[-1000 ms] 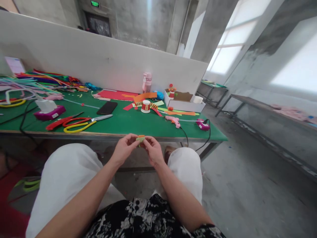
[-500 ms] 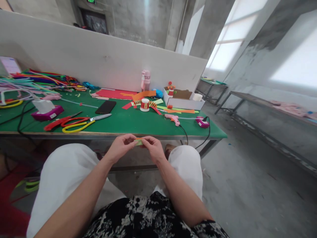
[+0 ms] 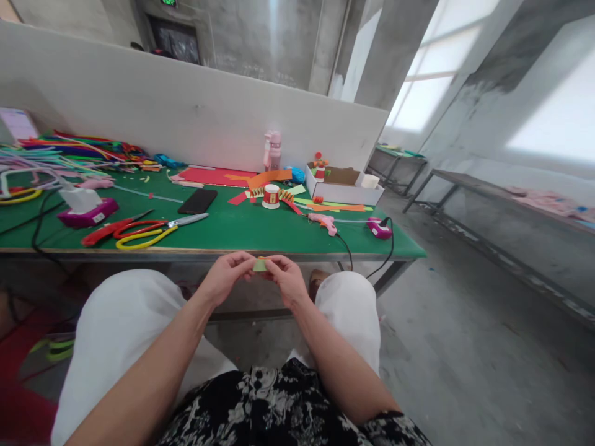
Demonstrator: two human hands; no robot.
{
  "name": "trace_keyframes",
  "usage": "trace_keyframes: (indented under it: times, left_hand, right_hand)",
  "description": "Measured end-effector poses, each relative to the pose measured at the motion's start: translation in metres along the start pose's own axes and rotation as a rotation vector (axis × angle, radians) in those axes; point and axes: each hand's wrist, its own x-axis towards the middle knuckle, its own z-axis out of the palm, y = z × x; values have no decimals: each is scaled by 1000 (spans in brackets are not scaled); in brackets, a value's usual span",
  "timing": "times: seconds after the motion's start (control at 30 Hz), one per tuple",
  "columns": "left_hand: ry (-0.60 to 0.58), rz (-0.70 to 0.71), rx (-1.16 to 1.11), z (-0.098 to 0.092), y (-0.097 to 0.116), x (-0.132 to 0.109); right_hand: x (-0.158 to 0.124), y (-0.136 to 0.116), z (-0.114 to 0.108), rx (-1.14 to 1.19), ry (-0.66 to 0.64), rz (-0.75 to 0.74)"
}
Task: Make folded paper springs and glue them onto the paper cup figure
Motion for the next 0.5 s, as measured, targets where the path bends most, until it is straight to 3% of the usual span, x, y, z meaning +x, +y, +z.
trace_keyframes:
  times: [0.1, 0.27, 0.5]
  left_hand:
    - [40, 45, -9, 2, 3, -1]
    - [-20, 87, 92, 5, 1, -2]
    - [142, 294, 276, 1, -8, 1]
  right_hand:
    - [0, 0, 1, 65, 45, -18]
    - [-1, 0, 3, 78, 42, -37]
    - [-2, -1, 4, 60, 30, -58]
